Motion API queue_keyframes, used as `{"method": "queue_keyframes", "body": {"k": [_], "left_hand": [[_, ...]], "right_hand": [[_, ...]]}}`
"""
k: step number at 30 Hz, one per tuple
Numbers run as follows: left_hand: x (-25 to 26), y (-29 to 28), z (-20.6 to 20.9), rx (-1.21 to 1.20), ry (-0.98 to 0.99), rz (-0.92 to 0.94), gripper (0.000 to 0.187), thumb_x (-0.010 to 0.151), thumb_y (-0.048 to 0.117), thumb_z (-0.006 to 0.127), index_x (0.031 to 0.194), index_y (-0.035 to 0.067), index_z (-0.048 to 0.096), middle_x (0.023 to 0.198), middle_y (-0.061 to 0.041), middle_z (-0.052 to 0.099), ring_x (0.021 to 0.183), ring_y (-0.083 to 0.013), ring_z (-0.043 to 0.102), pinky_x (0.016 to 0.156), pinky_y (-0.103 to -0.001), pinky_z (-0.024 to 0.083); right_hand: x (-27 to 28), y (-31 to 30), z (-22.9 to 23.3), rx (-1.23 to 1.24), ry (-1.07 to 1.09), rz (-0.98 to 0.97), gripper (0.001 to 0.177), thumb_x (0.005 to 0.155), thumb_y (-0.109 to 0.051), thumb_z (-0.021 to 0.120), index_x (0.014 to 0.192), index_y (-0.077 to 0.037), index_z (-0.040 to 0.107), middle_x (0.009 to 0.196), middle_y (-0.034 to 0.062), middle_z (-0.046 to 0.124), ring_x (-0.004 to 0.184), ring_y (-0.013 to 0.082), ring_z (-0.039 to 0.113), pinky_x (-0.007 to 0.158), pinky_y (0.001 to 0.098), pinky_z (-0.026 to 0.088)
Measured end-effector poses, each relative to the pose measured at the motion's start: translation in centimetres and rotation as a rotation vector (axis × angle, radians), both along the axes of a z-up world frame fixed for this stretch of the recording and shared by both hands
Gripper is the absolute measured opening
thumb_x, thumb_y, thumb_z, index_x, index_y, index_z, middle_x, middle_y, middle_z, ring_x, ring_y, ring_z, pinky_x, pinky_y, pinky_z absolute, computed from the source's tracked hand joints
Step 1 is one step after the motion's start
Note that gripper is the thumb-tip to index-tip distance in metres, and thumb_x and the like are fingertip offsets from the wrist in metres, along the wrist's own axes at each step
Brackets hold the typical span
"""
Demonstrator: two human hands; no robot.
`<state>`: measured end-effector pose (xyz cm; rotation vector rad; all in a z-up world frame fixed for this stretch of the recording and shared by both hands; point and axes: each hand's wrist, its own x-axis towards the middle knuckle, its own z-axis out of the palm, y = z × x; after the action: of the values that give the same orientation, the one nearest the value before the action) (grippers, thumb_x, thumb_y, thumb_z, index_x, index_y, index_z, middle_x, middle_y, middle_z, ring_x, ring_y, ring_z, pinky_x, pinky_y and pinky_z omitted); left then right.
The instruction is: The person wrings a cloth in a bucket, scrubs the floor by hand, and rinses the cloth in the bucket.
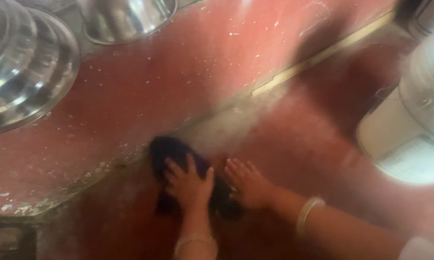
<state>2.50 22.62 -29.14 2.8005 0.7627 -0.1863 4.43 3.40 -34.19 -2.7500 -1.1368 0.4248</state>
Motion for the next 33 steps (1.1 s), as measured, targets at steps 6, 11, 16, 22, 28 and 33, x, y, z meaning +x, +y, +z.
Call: {"method": "queue_keyframes", "body": {"k": [6, 11, 16, 22, 28, 33], "left_hand": [[0.5, -0.6, -0.7, -0.065, -0.183, -0.403, 0.072, 0.086, 0.05, 0.067, 0.152, 0.034, 0.043, 0.167, -0.018, 0.01, 0.148, -0.0478, 0.022, 0.108, -0.073, 0.028], [0.1, 0.8, -0.6, -0.132, -0.187, -0.466, 0.07, 0.085, 0.046, 0.068, 0.15, 0.036, 0.044, 0.168, -0.014, 0.013, 0.148, -0.0437, 0.023, 0.108, -0.074, 0.027], [-1.5, 1.9, -1.2, -0.07, -0.237, -0.343, 0.068, 0.087, 0.046, 0.064, 0.15, 0.034, 0.044, 0.166, -0.012, 0.02, 0.149, -0.0376, 0.027, 0.109, -0.074, 0.028], [-3.6, 4.4, -3.4, 0.037, -0.27, -0.134, 0.061, 0.096, 0.045, 0.049, 0.154, 0.032, 0.039, 0.167, -0.012, 0.02, 0.149, -0.0353, 0.029, 0.107, -0.073, 0.029], [-8.8, 8.2, -4.6, 0.196, -0.23, 0.116, 0.058, 0.101, 0.037, 0.045, 0.158, 0.036, 0.035, 0.17, -0.009, 0.019, 0.152, -0.0309, 0.029, 0.107, -0.07, 0.034], [-12.1, 8.4, -3.6, 0.214, -0.101, 0.315, 0.063, 0.098, 0.041, 0.046, 0.159, 0.033, 0.033, 0.17, -0.012, 0.016, 0.15, -0.0329, 0.029, 0.103, -0.069, 0.038]], "right_hand": [[1.9, -0.1, 3.1, -0.135, 0.217, -0.004, 0.116, 0.079, -0.064, 0.071, 0.159, 0.0, 0.017, 0.169, 0.0237, 0.004, 0.158, 0.0373, 0.002, 0.124, 0.0555, 0.007], [1.7, 1.3, 4.4, -0.358, 0.207, 0.016, 0.138, 0.068, -0.078, 0.074, 0.161, -0.001, 0.008, 0.17, 0.0251, -0.002, 0.157, 0.0406, 0.0, 0.124, 0.0537, 0.01], [-0.1, 5.0, 8.0, -0.401, 0.223, -0.095, 0.138, 0.067, -0.061, 0.086, 0.163, -0.006, 0.004, 0.171, 0.022, -0.001, 0.157, 0.0453, 0.002, 0.121, 0.06, 0.022], [-3.6, 12.4, 7.8, -0.133, 0.123, 0.038, 0.112, 0.082, -0.029, 0.079, 0.164, -0.012, 0.005, 0.167, 0.0293, 0.007, 0.152, 0.046, 0.02, 0.109, 0.0607, 0.039], [-6.3, 16.8, 2.8, -0.045, -0.156, 0.28, 0.078, 0.094, -0.026, 0.059, 0.16, -0.008, 0.021, 0.167, 0.019, 0.021, 0.147, 0.0402, 0.036, 0.107, 0.059, 0.041], [-8.0, 18.9, 0.2, 0.066, -0.083, 0.418, 0.077, 0.093, -0.026, 0.057, 0.161, -0.008, 0.026, 0.166, 0.0205, 0.024, 0.142, 0.0427, 0.041, 0.108, 0.0511, 0.042]]}}
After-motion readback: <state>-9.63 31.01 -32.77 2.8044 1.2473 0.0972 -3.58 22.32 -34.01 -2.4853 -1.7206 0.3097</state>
